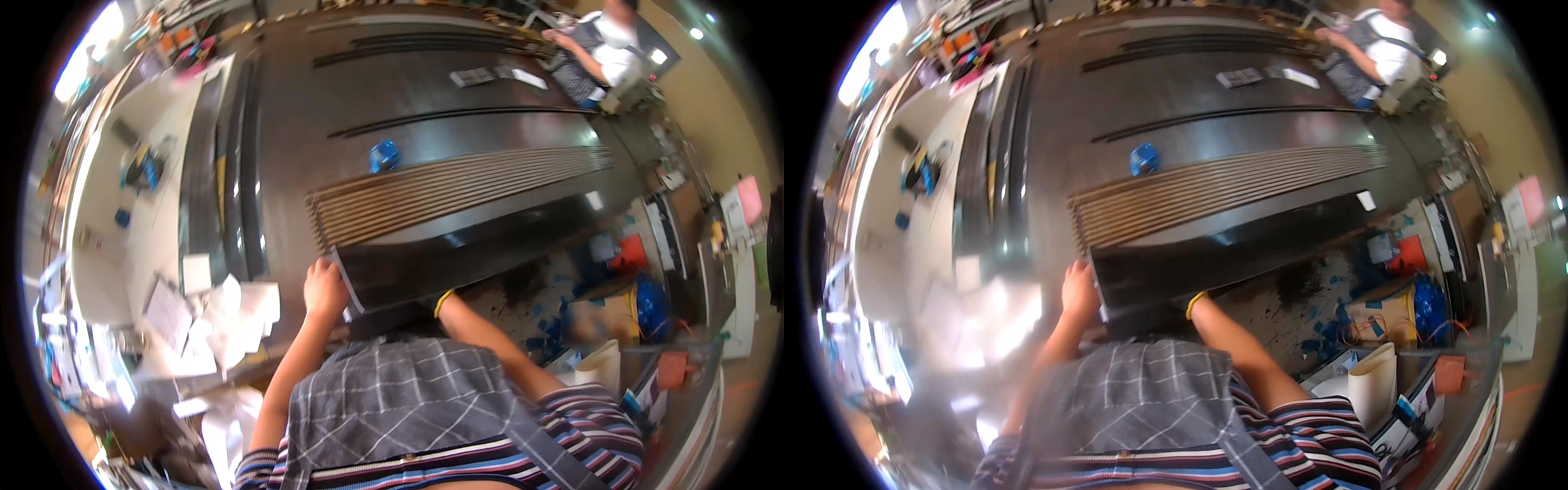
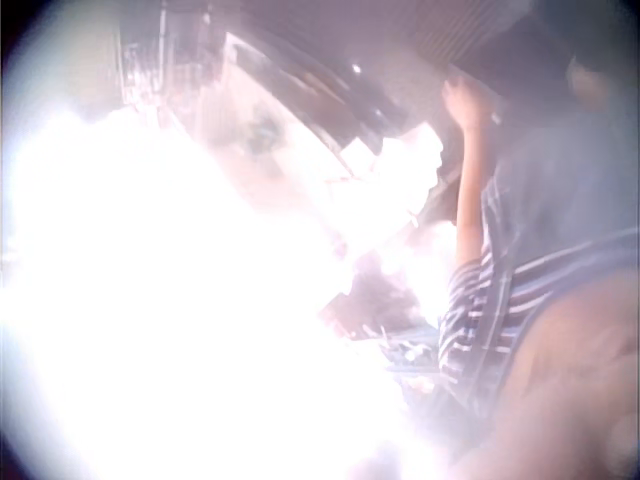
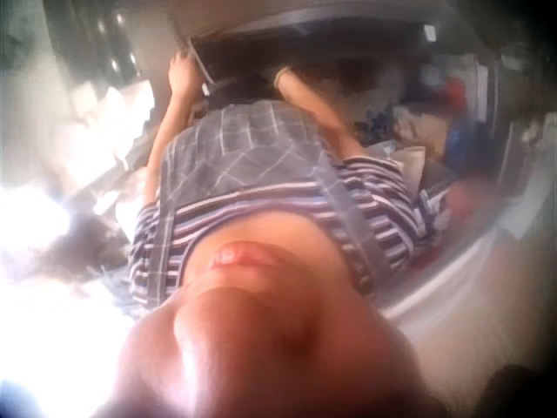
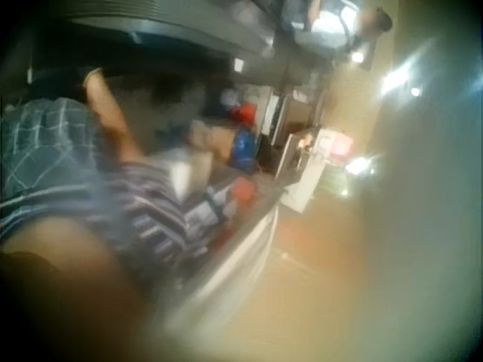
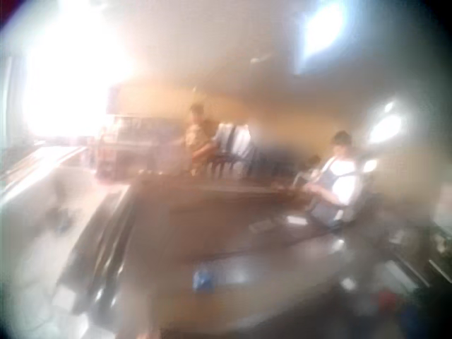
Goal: The person picks up and applies white adhesive labels to several long black metal strips and one larger white curved metal component on a worktable, using their hands to press and smooth each label down.
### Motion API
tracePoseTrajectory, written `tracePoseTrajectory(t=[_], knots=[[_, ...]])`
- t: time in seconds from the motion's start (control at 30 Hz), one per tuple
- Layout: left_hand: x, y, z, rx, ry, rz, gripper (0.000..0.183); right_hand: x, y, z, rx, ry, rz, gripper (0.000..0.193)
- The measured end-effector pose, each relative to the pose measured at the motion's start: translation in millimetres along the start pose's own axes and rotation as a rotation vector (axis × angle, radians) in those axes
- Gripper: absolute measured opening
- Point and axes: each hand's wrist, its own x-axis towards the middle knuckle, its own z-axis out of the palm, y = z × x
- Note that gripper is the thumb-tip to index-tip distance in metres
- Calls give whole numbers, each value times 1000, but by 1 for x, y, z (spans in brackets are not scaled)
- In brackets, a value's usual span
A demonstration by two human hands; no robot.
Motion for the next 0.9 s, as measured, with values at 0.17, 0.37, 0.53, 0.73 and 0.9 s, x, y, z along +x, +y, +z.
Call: tracePoseTrajectory(t=[0.17, 0.37, 0.53, 0.73, 0.9], knots=[[7, -1, 6, -39, 185, 62, 17, -7, -4, 1, 53, -9, 22, 25], [0, -13, 12, -1474, -231, -678, 42, -11, -7, 6, 137, -32, 48, 25], [-30, -18, 0, -1774, -721, -626, 64, -42, -14, -11, 466, -214, 110, 26], [-18, 17, -16, -1867, -613, -707, 54, -105, 11, -66, 663, -500, 248, 22], [1, 32, -39, -1672, -597, -584, 25, -121, 7, -87, 641, -415, 429, 16]])
